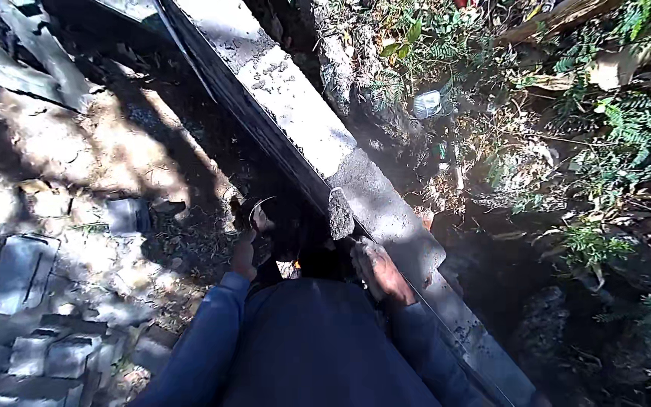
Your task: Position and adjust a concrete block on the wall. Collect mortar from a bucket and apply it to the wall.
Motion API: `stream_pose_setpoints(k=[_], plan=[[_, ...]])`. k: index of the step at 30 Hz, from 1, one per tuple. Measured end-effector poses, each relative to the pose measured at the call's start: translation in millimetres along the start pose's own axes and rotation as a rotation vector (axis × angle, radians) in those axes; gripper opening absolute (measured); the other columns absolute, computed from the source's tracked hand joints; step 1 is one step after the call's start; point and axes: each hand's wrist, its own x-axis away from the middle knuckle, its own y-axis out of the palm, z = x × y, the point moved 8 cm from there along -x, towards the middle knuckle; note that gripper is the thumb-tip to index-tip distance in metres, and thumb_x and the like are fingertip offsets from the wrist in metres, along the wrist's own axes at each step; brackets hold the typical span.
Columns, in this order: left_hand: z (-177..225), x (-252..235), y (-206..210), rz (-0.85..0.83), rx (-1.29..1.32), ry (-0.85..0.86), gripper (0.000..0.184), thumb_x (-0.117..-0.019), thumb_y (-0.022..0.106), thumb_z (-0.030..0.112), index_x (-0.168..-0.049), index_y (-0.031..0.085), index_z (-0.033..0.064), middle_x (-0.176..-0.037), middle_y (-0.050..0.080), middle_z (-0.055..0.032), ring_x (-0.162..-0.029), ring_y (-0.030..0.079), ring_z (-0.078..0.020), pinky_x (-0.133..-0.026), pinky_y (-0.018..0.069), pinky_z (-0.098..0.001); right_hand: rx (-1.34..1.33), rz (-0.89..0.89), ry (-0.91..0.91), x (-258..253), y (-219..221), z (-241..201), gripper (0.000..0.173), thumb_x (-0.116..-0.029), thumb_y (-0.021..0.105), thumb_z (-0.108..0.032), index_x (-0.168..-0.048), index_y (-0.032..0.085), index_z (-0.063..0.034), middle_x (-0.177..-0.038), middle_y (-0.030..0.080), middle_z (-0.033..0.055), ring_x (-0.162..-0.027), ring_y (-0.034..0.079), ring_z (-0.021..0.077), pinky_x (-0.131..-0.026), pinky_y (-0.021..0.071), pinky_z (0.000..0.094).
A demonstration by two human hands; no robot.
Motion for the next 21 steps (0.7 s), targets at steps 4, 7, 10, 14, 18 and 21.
stream_pose_setpoints(k=[4,7,10,14,18,21], plan=[[4.7,16.9,2.1,-0.139,0.054,-0.005,0.043,-0.1105,0.041,0.036,-0.138,0.051,0.0049,-0.105,0.072,-0.0148,-0.086,0.071,-0.0252,-0.071,0.0593,-0.0426,-0.062,-0.119,0.023,-8.3,63.5,20.3,0.035,-0.1094,0.028,-0.023,-0.1,0.058,-0.0074,-0.062,0.052,-0.0044,-0.047,0.048,0.0064,-0.044,0.0433,0.0226],[5.1,20.6,-1.9,-0.222,0.06,-0.055,0.047,-0.1107,0.036,0.041,-0.132,0.055,0.0043,-0.104,0.072,-0.0167,-0.087,0.071,-0.0278,-0.071,0.0589,-0.0447,-0.002,-0.131,0.027,-12.2,101.3,29.4,0.029,-0.1109,0.034,-0.022,-0.107,0.057,-0.0046,-0.064,0.05,-0.0033,-0.046,0.047,0.0071,-0.044,0.0442,0.0237],[9.7,15.3,-20.6,-0.164,-0.117,-0.017,0.05,-0.1105,0.035,0.045,-0.131,0.058,0.0057,-0.11,0.07,-0.0139,-0.094,0.069,-0.0243,-0.078,0.0562,-0.0431,0.279,-0.072,-0.098,-19.3,124.8,34.8,0.032,-0.1091,0.04,-0.026,-0.108,0.062,-0.0031,-0.068,0.053,-0.0002,-0.053,0.051,0.0101,-0.052,0.0475,0.0286],[26.9,-11.5,-78.0,-0.036,-0.598,0.218,0.053,-0.1097,0.045,0.04,-0.141,0.053,-0.0022,-0.139,0.057,-0.024,-0.13,0.054,-0.0337,-0.109,0.0422,-0.054,0.71,0.061,-0.145,-61.0,139.2,71.0,0.044,-0.1055,0.05,-0.037,-0.125,0.063,0.0013,-0.114,0.068,0.0192,-0.106,0.067,0.0311,-0.096,0.0519,0.0512],[11.5,-44.9,-164.2,-0.012,-0.825,0.229,0.048,-0.1112,0.044,0.029,-0.142,0.051,-0.0071,-0.134,0.06,-0.0291,-0.124,0.061,-0.0385,-0.108,0.0464,-0.0526,0.876,0.123,0.062,-101.7,135.3,99.8,0.05,-0.1076,0.046,-0.037,-0.149,0.052,-0.0088,-0.146,0.059,0.0136,-0.133,0.058,0.0304,-0.11,0.046,0.0528],[-7.6,-48.4,-246.9,0.115,-0.809,0.121,0.05,-0.1111,0.044,0.034,-0.142,0.051,-0.0039,-0.127,0.065,-0.0262,-0.113,0.066,-0.0379,-0.096,0.051,-0.0559,0.739,0.271,0.047,-108.0,101.0,89.8,0.051,-0.1084,0.041,-0.039,-0.146,0.054,-0.008,-0.135,0.066,0.0181,-0.129,0.061,0.0335,-0.109,0.0455,0.0542]])
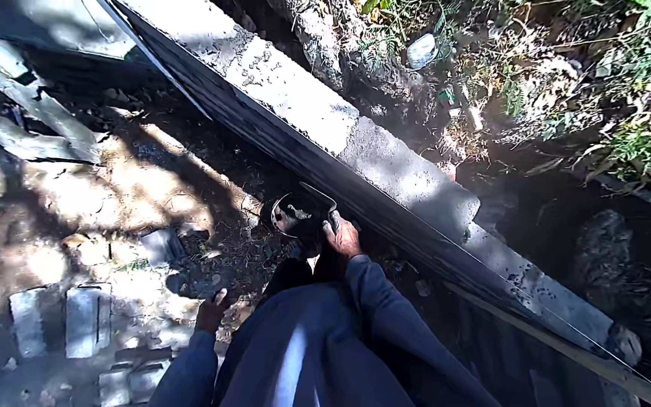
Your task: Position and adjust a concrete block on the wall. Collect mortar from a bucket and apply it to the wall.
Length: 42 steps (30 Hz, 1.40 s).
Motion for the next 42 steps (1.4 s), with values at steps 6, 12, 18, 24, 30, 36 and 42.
stream_pose_setpoints(k=[6,12,18,24,30,36,42], plan=[[-79.0,22.9,-36.8,0.086,0.079,-0.237,0.052,-0.1115,0.04,0.038,-0.142,0.05,-0.0033,-0.123,0.066,-0.0262,-0.106,0.066,-0.0365,-0.088,0.0513,-0.0557,-0.082,0.165,-0.008,-41.5,-58.1,44.7,0.05,-0.1122,0.033,-0.042,-0.141,0.058,-0.0087,-0.113,0.071,0.0259,-0.11,0.069,0.0441,-0.095,0.0513,0.064],[-35.8,30.9,-8.3,0.029,0.091,-0.142,0.046,-0.1113,0.043,0.033,-0.14,0.053,-0.0016,-0.122,0.067,-0.0242,-0.103,0.068,-0.0334,-0.087,0.0537,-0.052,0.099,0.207,0.112,-46.7,-57.5,48.1,0.048,-0.1109,0.033,-0.042,-0.142,0.057,-0.0132,-0.122,0.07,0.0197,-0.113,0.069,0.0395,-0.091,0.0538,0.0607],[44.7,29.4,9.5,-0.046,0.045,0.069,0.043,-0.1107,0.046,0.029,-0.141,0.054,-0.001,-0.124,0.068,-0.0215,-0.108,0.069,-0.0309,-0.092,0.0549,-0.0493,-0.04,0.317,0.184,-30.5,-57.5,60.5,0.049,-0.1105,0.037,-0.041,-0.146,0.057,-0.0149,-0.126,0.071,0.0174,-0.114,0.069,0.0387,-0.095,0.0518,0.0621],[41.1,23.6,4.3,-0.003,0.126,0.0,0.043,-0.1114,0.044,0.029,-0.141,0.052,-0.0004,-0.123,0.067,-0.0218,-0.103,0.069,-0.0285,-0.086,0.0549,-0.0457,-0.118,0.349,0.182,-4.2,-42.4,88.7,0.045,-0.1098,0.038,-0.032,-0.12,0.068,0.001,-0.107,0.074,0.0237,-0.107,0.072,0.0391,-0.093,0.054,0.0573],[18.5,12.8,28.6,-0.075,-0.066,-0.12,0.045,-0.1114,0.043,0.033,-0.14,0.053,-0.0008,-0.122,0.067,-0.0236,-0.102,0.068,-0.0314,-0.086,0.054,-0.0498,-0.058,0.029,0.17,-72.1,-39.5,25.9,0.053,-0.1117,0.027,-0.042,-0.145,0.056,-0.0127,-0.129,0.069,0.0193,-0.122,0.066,0.0377,-0.1,0.0515,0.0603],[36.8,-27.1,63.2,-0.16,-0.107,-0.003,0.047,-0.111,0.044,0.034,-0.142,0.05,-0.001,-0.122,0.066,-0.0224,-0.1,0.068,-0.0273,-0.084,0.0553,-0.0465,-0.013,0.057,0.506,-7.9,-37.5,180.0,0.051,-0.1097,0.036,-0.048,-0.147,0.057,-0.0214,-0.134,0.067,0.0172,-0.125,0.063,0.0399,-0.101,0.0488,0.0658],[91.4,-130.8,122.6,-0.212,-0.442,0.128,0.052,-0.1098,0.047,0.036,-0.145,0.05,-0.0021,-0.14,0.056,-0.0293,-0.13,0.055,-0.0423,-0.11,0.0404,-0.0594,0.143,-0.124,0.884,222.3,-36.2,319.6,0.051,-0.111,0.035,-0.042,-0.149,0.052,-0.0121,-0.138,0.062,0.0243,-0.13,0.059,0.0439,-0.106,0.0455,0.0646]])
